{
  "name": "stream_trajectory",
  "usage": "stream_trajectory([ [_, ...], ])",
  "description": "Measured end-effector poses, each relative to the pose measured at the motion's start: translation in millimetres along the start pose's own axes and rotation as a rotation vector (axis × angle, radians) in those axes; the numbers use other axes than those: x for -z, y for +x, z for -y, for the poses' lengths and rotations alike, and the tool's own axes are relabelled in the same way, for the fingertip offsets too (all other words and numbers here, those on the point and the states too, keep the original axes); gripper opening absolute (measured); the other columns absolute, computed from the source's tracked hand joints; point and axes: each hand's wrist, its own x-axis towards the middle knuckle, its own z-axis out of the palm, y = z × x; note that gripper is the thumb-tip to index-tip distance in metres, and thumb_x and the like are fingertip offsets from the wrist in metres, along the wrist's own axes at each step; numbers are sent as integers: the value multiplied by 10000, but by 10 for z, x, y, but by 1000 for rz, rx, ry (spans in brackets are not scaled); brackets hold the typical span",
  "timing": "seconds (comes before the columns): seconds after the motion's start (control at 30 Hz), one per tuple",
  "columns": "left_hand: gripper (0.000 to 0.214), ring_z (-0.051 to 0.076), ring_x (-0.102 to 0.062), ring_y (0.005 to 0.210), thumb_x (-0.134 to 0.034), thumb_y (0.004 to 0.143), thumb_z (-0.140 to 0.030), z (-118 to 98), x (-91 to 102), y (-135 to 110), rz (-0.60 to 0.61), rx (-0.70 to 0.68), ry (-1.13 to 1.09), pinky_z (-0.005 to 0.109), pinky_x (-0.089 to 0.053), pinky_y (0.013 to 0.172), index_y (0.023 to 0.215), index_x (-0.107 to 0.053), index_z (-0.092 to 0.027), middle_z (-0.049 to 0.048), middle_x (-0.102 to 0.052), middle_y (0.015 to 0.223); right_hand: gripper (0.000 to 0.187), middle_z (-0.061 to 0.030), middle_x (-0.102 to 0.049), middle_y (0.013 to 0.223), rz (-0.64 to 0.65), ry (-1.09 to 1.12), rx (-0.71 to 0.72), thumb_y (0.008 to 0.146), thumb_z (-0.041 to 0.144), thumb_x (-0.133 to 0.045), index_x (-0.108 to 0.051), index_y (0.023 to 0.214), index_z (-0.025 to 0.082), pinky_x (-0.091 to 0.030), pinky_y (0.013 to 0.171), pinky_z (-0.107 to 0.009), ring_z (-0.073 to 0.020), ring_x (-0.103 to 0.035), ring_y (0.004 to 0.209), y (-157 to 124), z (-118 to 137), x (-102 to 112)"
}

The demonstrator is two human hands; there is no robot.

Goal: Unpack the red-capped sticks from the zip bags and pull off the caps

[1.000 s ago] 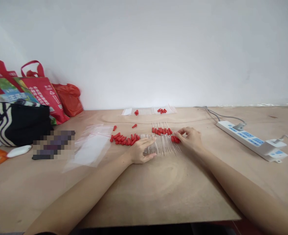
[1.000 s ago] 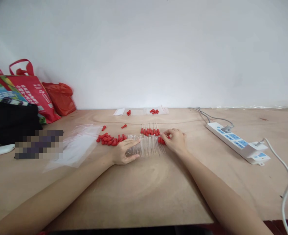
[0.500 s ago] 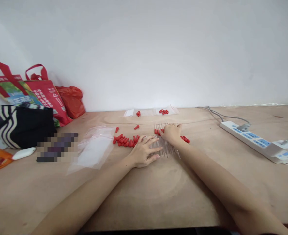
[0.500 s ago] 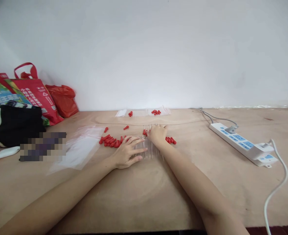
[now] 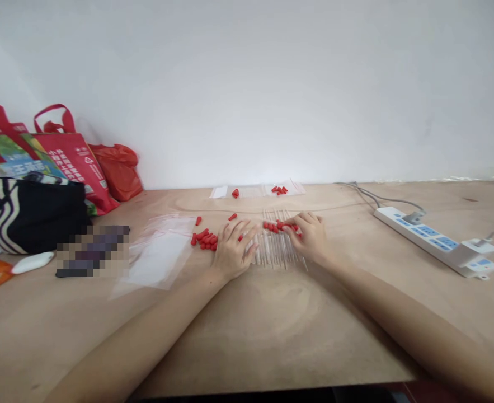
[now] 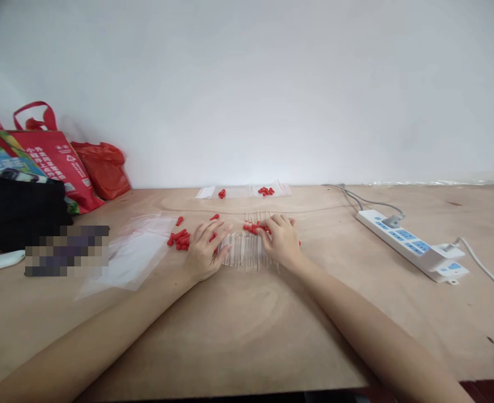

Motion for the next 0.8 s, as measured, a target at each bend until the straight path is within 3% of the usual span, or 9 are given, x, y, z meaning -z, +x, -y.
stream_trajectory([
  [0.1, 318, 223, -457, 1095, -470, 821, -269, -38, 12, 10, -35, -93, 67, 450, -209, 984, 1133, -527, -260, 55, -556, 1159, 196, -26, -593, 792, -42, 134, 146, 822, 325, -454, -623, 829, 226, -271, 731, -301, -145, -495, 777, -239, -48, 56],
  [0.2, 224, 166, -554, 908, -483, 827, -243, -90, 32, 12, -53, -207, 55, 440, -174, 994, 1028, -579, -266, -8, -666, 900, 178, -26, -598, 800, -59, 165, 176, 823, 307, -463, -620, 828, 225, -273, 730, -304, -147, -494, 779, -376, -52, 15],
  [0.3, 140, 128, -564, 730, -498, 823, -223, -120, 50, 1, -72, -241, 31, 418, -211, 965, 904, -612, -228, -40, -656, 673, 175, -28, -612, 831, -58, 152, 203, 804, 340, -499, -621, 846, 222, -270, 740, -316, -156, -496, 803, -407, -18, -46],
  [0.6, 125, 119, -532, 626, -508, 802, -211, -147, 115, -50, -64, -302, -19, 421, -284, 872, 713, -596, -206, -56, -613, 555, 158, 21, -586, 570, -118, 42, 437, 787, 332, -540, -651, 741, 229, -248, 809, -353, -119, -473, 663, -463, 59, -34],
  [0.7, 148, 118, -536, 616, -499, 786, -156, -2, 161, -100, -76, -253, -18, 418, -303, 850, 684, -591, -210, -57, -615, 563, 182, 16, -575, 556, -114, 14, 401, 791, 293, -529, -644, 672, 218, -257, 829, -364, -123, -487, 672, -476, -68, 46],
  [0.8, 132, 119, -537, 594, -511, 775, -135, 228, 201, -186, -108, -120, 10, 358, -370, 756, 695, -592, -200, -37, -623, 598, 161, 6, -601, 621, -197, 63, 198, 779, 294, -539, -646, 684, 222, -303, 804, -361, -128, -507, 667, -447, -264, 119],
])
